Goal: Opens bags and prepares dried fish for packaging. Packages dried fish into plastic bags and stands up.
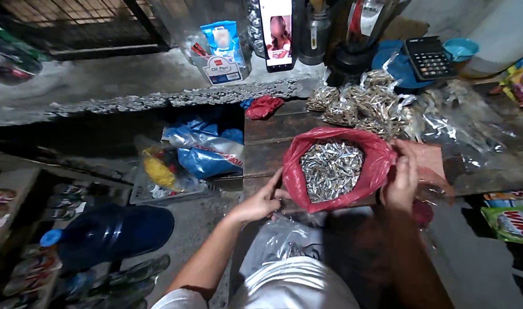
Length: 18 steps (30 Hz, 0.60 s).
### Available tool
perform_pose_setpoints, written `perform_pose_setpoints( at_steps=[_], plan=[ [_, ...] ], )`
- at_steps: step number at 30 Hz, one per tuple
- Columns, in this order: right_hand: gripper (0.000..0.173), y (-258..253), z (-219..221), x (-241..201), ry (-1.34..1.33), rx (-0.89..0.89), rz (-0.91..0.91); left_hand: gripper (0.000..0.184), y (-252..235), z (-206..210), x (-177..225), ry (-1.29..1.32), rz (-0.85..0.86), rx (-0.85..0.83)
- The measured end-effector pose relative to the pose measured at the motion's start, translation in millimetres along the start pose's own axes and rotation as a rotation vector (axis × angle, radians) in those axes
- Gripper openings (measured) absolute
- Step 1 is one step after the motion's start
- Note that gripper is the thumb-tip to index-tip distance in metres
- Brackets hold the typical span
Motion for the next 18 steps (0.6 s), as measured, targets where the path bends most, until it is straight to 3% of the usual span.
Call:
perform_pose_setpoints(
  at_steps=[4,9,13,18],
  plan=[
    [0.06,3.6,13.5,20.2,-0.027,-0.021,0.162,0.091,-4.2,8.1,4.2,0.052,-0.018,0.047],
    [0.059,15.2,14.3,30.0,0.044,0.112,0.338,0.089,-11.0,10.3,9.0,0.093,0.035,0.107],
    [0.062,18.9,8.3,34.7,-0.02,0.113,0.291,0.084,-20.6,9.0,19.5,0.214,0.167,0.174],
    [0.062,21.4,5.6,33.8,-0.01,0.092,0.248,0.092,-30.1,13.0,15.2,0.338,0.266,0.177]
  ],
)
Point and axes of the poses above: each hand's wrist, its own y-axis away from the middle knuckle, its own z-axis out of the palm, x = y × z, the point moved 7 cm from there along -y, towards the middle knuckle, and after that the axes turned 6 degrees about -y, right-handed, at the moved point
